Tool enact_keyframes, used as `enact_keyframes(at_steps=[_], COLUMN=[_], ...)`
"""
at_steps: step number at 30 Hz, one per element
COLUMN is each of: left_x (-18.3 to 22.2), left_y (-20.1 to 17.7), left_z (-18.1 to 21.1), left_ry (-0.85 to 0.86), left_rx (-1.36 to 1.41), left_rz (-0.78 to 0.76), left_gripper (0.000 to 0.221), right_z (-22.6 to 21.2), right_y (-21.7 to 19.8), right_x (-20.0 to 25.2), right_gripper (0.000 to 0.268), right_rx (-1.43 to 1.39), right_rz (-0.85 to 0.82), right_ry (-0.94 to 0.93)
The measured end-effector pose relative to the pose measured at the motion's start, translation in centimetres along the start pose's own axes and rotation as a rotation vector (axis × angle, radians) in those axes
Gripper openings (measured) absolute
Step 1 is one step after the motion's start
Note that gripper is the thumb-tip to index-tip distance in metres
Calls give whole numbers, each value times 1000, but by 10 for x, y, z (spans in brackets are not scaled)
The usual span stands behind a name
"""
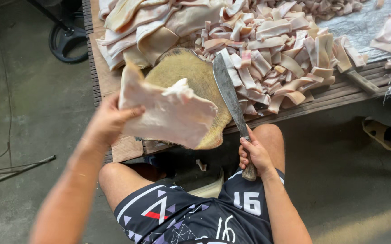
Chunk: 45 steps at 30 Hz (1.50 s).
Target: The person sits on the floor and uses a large knife to cut sheets of pork skin into strips on a wooden chopping block. They repeatedly pick up sheets, slice them into uniform strips, and place the cut pieces onto a nearby table.
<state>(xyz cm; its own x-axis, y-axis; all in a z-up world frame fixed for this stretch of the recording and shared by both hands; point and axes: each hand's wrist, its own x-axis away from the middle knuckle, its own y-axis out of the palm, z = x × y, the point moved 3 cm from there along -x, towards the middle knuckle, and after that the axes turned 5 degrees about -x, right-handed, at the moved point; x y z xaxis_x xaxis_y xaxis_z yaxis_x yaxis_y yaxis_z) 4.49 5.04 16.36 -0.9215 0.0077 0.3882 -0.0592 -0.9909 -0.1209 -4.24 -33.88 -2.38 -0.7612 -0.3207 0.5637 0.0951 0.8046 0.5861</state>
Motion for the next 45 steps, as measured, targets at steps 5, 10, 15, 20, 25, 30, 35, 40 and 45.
enact_keyframes(at_steps=[5, 10, 15, 20, 25, 30, 35, 40, 45], left_x=[-19, -6, -3, -5, 3, -2, 7, 6, -2], left_y=[20, 51, 75, 61, 63, 62, 64, 64, 62], left_z=[-186, -252, -241, -242, -237, -227, -236, -237, -238], left_ry=[-183, -163, -113, -51, -44, -59, -56, -68, -28], left_rx=[761, 928, 831, 845, 819, 801, 826, 858, 809], left_rz=[355, 579, 557, 470, 468, 473, 455, 442, 454], left_gripper=[63, 53, 51, 48, 50, 48, 48, 49, 51], right_z=[-2, 9, 19, 26, 19, -24, -64, -16, 21], right_y=[8, 16, 38, 67, 83, 119, 136, 104, 69], right_x=[-11, 3, 25, 25, 11, 56, 126, 72, 23], right_gripper=[66, 64, 65, 57, 58, 60, 58, 51, 57], right_rx=[209, 371, 878, 1325, 1327, 1033, 963, 1062, 1436], right_rz=[120, 172, 298, 175, 192, 173, -171, -69, 228], right_ry=[2, -76, -342, -740, -610, -496, -1338, -1252, -929])
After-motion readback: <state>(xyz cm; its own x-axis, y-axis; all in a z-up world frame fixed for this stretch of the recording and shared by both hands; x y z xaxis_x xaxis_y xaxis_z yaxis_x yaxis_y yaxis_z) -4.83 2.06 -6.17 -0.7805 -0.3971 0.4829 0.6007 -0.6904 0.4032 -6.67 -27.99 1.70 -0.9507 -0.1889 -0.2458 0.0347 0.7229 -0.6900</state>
